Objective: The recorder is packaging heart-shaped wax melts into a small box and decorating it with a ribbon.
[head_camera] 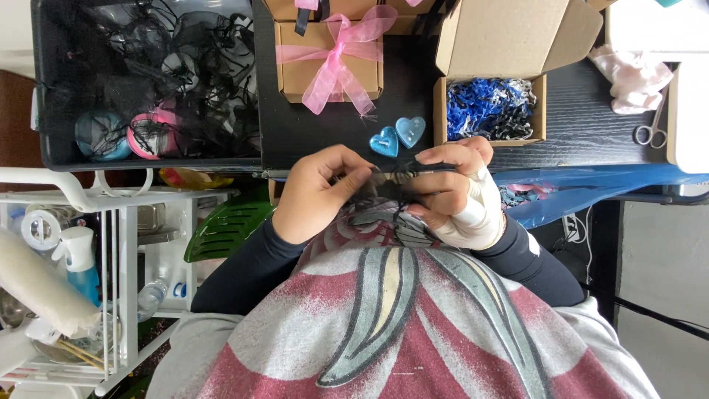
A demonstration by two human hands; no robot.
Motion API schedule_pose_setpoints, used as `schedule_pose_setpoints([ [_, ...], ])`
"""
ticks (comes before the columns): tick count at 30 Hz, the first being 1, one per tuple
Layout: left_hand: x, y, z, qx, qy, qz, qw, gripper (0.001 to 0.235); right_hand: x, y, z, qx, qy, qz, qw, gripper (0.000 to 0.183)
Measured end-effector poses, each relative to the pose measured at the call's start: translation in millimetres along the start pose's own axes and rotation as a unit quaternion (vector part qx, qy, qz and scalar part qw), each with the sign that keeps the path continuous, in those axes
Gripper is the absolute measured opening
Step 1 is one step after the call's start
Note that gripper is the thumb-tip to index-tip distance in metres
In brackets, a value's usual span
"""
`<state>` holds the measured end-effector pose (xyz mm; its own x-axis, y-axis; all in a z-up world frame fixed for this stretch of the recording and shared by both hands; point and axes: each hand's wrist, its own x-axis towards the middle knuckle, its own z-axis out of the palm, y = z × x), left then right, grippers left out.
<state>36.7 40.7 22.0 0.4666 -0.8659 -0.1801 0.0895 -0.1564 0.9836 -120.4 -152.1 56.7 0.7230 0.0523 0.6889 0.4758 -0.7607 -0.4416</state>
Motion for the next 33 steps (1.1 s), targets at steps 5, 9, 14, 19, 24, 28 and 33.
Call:
schedule_pose_setpoints([
  [5, -3, -6, -1, -0.077, 0.055, 0.065, 0.993, 0.011, -20, 4, 6, -0.004, 0.028, 0.038, 0.999, 0.030],
  [9, -7, 0, 1, -0.143, 0.102, 0.116, 0.978, 0.009, -21, 0, 5, -0.038, 0.022, 0.067, 0.997, 0.022],
  [14, -12, 16, -10, 0.017, 0.138, 0.195, 0.971, 0.033, -8, -3, 0, -0.044, -0.015, 0.079, 0.996, 0.022],
  [19, -19, 69, -24, 0.367, 0.079, 0.277, 0.884, 0.062, -1, 6, 7, -0.023, -0.037, 0.013, 0.999, 0.029],
  [24, -3, 53, -37, 0.316, -0.211, 0.200, 0.903, 0.107, 6, 7, 14, 0.030, -0.127, -0.072, 0.989, 0.035],
  [28, 0, 35, -25, 0.317, -0.211, 0.202, 0.902, 0.105, 14, 6, 12, 0.036, -0.126, -0.095, 0.987, 0.029],
  [33, -5, 33, -20, 0.318, -0.140, 0.204, 0.915, 0.067, 13, 10, 5, 0.018, -0.093, -0.053, 0.994, 0.029],
])
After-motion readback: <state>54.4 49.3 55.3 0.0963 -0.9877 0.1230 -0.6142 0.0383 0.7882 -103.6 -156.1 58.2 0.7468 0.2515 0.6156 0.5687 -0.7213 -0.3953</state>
